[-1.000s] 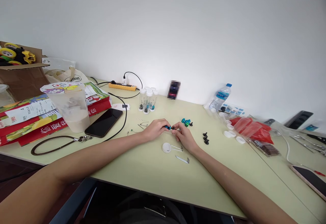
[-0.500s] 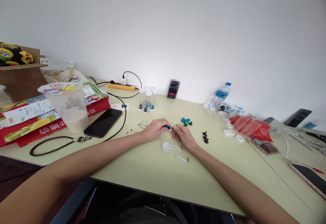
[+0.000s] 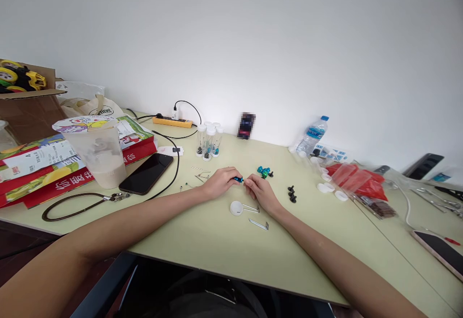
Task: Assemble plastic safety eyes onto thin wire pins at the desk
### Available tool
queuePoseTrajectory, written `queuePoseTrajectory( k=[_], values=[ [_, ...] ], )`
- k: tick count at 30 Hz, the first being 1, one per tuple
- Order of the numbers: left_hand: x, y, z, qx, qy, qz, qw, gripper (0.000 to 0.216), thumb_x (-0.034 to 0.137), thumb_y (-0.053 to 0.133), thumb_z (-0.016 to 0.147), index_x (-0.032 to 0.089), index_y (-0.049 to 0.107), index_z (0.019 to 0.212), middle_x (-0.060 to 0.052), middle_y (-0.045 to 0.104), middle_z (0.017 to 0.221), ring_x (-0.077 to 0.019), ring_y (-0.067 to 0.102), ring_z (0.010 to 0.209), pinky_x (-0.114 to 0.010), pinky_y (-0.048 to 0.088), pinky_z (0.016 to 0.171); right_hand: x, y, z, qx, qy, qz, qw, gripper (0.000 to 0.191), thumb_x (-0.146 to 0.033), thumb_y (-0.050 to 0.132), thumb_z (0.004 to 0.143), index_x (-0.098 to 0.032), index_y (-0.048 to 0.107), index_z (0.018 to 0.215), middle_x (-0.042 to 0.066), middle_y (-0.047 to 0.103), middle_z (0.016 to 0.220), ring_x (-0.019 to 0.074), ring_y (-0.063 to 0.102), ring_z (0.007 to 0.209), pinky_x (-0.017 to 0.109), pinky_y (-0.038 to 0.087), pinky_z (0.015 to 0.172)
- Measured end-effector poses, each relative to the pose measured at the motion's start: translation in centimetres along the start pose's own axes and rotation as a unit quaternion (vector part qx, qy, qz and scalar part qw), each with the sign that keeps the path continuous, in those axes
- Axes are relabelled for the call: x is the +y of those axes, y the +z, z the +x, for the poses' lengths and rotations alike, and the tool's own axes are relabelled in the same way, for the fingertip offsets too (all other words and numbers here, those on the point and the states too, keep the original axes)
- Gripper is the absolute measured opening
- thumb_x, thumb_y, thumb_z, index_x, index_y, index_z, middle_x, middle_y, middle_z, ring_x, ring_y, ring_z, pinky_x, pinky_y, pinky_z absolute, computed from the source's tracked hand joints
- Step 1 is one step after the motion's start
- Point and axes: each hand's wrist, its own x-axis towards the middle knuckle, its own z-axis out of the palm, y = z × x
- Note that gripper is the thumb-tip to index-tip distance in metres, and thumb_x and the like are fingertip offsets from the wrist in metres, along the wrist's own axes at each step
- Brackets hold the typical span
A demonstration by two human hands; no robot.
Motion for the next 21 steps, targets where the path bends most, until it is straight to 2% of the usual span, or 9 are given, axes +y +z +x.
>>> queuePoseTrajectory(
  k=[2,4,9,13,15,19,21],
  values=[
    [0.00,-0.03,0.01,0.002,-0.004,0.001,1.000,0.013,0.014,0.049,0.083,0.017,0.060,0.089,-0.002,0.060,0.086,-0.0130,0.056,0.080,-0.024,0.044,0.072,-0.07,0.00,-0.04,0.024,-0.005,0.001,1.000,0.022,-0.043,0.053,0.080,-0.021,0.050,0.078,-0.003,0.052,0.064,0.0100,0.041,0.047,0.022,0.033,0.045],
    [0.04,-0.06,0.02,0.003,-0.003,0.000,1.000,0.013,0.015,0.049,0.083,0.017,0.060,0.089,-0.002,0.060,0.087,-0.0129,0.056,0.080,-0.024,0.044,0.072,-0.11,-0.01,-0.07,0.031,-0.004,-0.002,1.000,0.023,-0.043,0.054,0.079,-0.021,0.051,0.079,-0.003,0.053,0.065,0.0103,0.041,0.047,0.022,0.033,0.045],
    [0.19,-0.10,0.02,-0.004,0.006,0.000,1.000,0.014,0.015,0.048,0.084,0.017,0.060,0.091,-0.002,0.060,0.087,-0.0127,0.056,0.081,-0.023,0.044,0.074,-0.07,-0.01,-0.06,-0.012,0.012,-0.016,1.000,0.041,-0.049,0.033,0.088,-0.020,0.052,0.066,-0.001,0.052,0.052,0.0120,0.042,0.046,0.025,0.035,0.047],
    [0.00,-0.07,-0.01,-0.001,0.001,0.006,1.000,0.014,0.014,0.047,0.084,0.017,0.060,0.090,-0.002,0.060,0.087,-0.0129,0.056,0.081,-0.023,0.044,0.073,0.01,0.07,-0.01,0.032,-0.011,-0.021,0.999,0.025,-0.046,0.051,0.080,-0.021,0.051,0.077,-0.002,0.056,0.065,0.0106,0.043,0.048,0.024,0.035,0.047],
    [-0.06,-0.05,-0.02,0.001,0.000,0.007,1.000,0.015,0.013,0.047,0.084,0.017,0.060,0.090,-0.002,0.060,0.087,-0.0128,0.056,0.081,-0.023,0.044,0.073,0.06,0.09,0.00,0.047,-0.013,-0.026,0.998,0.024,-0.044,0.056,0.077,-0.021,0.051,0.080,-0.003,0.055,0.067,0.0107,0.043,0.049,0.024,0.035,0.047],
    [0.01,-0.07,0.00,-0.002,0.006,0.005,1.000,0.015,0.015,0.047,0.085,0.017,0.060,0.091,-0.003,0.060,0.087,-0.0129,0.056,0.081,-0.024,0.044,0.074,0.10,0.05,-0.02,0.008,0.005,-0.035,0.999,0.035,-0.049,0.039,0.086,-0.019,0.052,0.070,-0.002,0.051,0.055,0.0115,0.042,0.047,0.024,0.034,0.046],
    [0.06,-0.11,0.03,-0.005,0.006,0.007,1.000,0.015,0.016,0.047,0.085,0.017,0.060,0.091,-0.003,0.060,0.087,-0.0131,0.056,0.081,-0.024,0.044,0.074,0.04,0.03,-0.04,0.002,0.004,-0.036,0.999,0.036,-0.048,0.037,0.087,-0.019,0.051,0.069,-0.003,0.050,0.054,0.0114,0.042,0.047,0.024,0.033,0.046]
  ],
)
